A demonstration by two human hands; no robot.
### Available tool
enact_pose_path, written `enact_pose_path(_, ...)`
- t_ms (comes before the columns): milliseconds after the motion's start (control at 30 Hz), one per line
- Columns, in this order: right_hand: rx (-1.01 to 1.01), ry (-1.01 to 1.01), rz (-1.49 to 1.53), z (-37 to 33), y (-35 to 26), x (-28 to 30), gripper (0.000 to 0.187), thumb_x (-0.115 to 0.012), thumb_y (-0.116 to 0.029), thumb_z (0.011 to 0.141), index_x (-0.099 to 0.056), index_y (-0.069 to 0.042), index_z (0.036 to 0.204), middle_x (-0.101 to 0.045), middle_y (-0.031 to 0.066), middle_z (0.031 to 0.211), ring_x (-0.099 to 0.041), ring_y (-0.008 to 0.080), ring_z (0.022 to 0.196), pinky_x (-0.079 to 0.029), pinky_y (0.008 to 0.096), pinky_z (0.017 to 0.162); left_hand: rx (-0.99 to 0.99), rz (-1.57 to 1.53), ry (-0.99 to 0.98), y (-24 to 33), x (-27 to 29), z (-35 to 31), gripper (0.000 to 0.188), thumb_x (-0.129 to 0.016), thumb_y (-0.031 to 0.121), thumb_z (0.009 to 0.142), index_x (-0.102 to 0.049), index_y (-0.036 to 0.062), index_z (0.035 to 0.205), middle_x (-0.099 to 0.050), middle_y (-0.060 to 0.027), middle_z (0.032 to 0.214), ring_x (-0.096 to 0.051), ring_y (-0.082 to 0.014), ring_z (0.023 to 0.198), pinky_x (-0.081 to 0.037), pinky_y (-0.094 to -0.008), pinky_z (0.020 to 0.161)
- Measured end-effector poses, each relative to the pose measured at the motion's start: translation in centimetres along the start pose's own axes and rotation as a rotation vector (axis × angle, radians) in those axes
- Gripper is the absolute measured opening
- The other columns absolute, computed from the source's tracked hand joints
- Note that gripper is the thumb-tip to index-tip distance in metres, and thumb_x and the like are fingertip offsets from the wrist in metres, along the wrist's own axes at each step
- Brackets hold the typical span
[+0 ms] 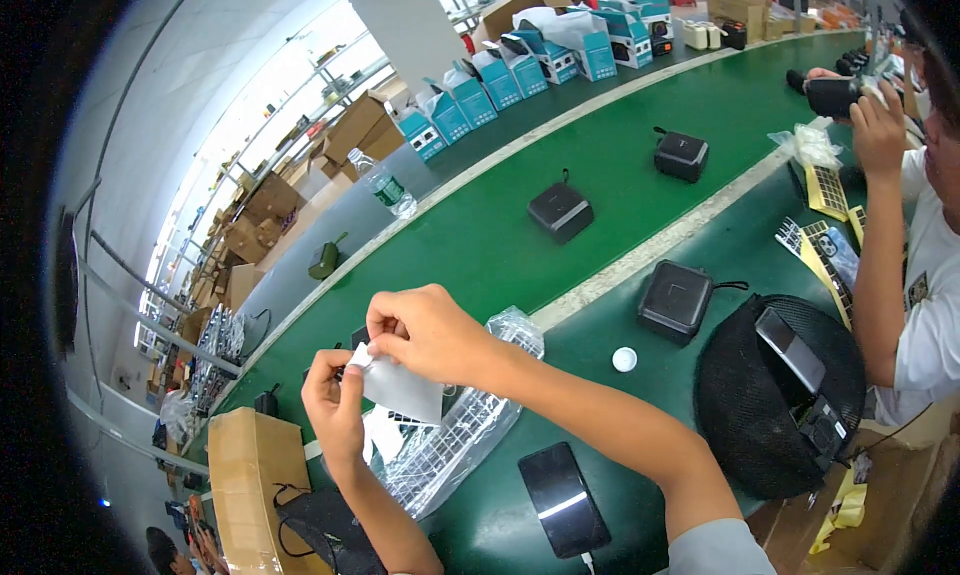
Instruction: The person applies white identification labels to black electronic devices by hand on an assembly line.
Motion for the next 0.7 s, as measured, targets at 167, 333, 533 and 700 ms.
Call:
enact_pose_path(167, -0.039, 0.249, -0.066, 1.1, 1.5, 4.1, 0.009, -0.067, -0.005, 0.083, -0.06, 0.0, 0.084, -0.066, 0.0072, 0.074, -0.064, 0.011, 0.065, -0.05, 0.0256, 0.059, 0.032, 0.072, 0.004, -0.5, 0.5, 0.3, 0.005, -0.057, 0.001, 0.088, -0.06, -0.0031, 0.088, -0.057, -0.0001, 0.078, -0.044, -0.004, 0.068, -0.034, -0.0192, 0.059)
enact_pose_path(333, -0.022, 0.762, -0.711, 1.5, 6.6, 15.4, 0.012, -0.068, -0.014, 0.078, -0.063, -0.003, 0.08, -0.064, 0.0152, 0.081, -0.063, 0.0264, 0.079, -0.05, 0.0376, 0.072, -0.056, 0.088, -0.006, -0.5, 0.3, 0.5, 0.005, -0.057, 0.001, 0.087, -0.058, -0.0033, 0.087, -0.054, -0.0027, 0.081, -0.047, -0.009, 0.075, -0.038, -0.0234, 0.066)
enact_pose_path(533, -0.438, 0.75, -0.984, 0.8, 12.0, 16.5, 0.089, -0.082, -0.033, 0.068, -0.036, -0.012, 0.14, -0.033, 0.0288, 0.142, -0.025, 0.0506, 0.135, -0.033, 0.0639, 0.101, -0.093, 0.268, 0.011, -0.9, 2.8, 0.3, 0.013, -0.058, 0.011, 0.094, -0.058, -0.0013, 0.09, -0.053, -0.0024, 0.075, -0.043, -0.0114, 0.065, -0.038, -0.0259, 0.058)
enact_pose_path(700, -0.567, 0.711, -1.147, -1.8, 15.9, 18.9, 0.099, -0.079, -0.02, 0.071, -0.022, -0.022, 0.151, -0.029, 0.0298, 0.145, -0.026, 0.0491, 0.135, -0.032, 0.0646, 0.1, -0.118, 0.296, -0.102, -0.2, -0.7, 0.3, 0.015, -0.059, 0.013, 0.095, -0.058, -0.0015, 0.089, -0.056, -0.0048, 0.078, -0.047, -0.0147, 0.07, -0.042, -0.0294, 0.063)
Point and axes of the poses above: each hand's wrist, its own z-axis towards the middle knuckle, its own x-axis out of the back of the hand, y = z × x, the point moved 4 cm from there along z, towards the middle knuckle
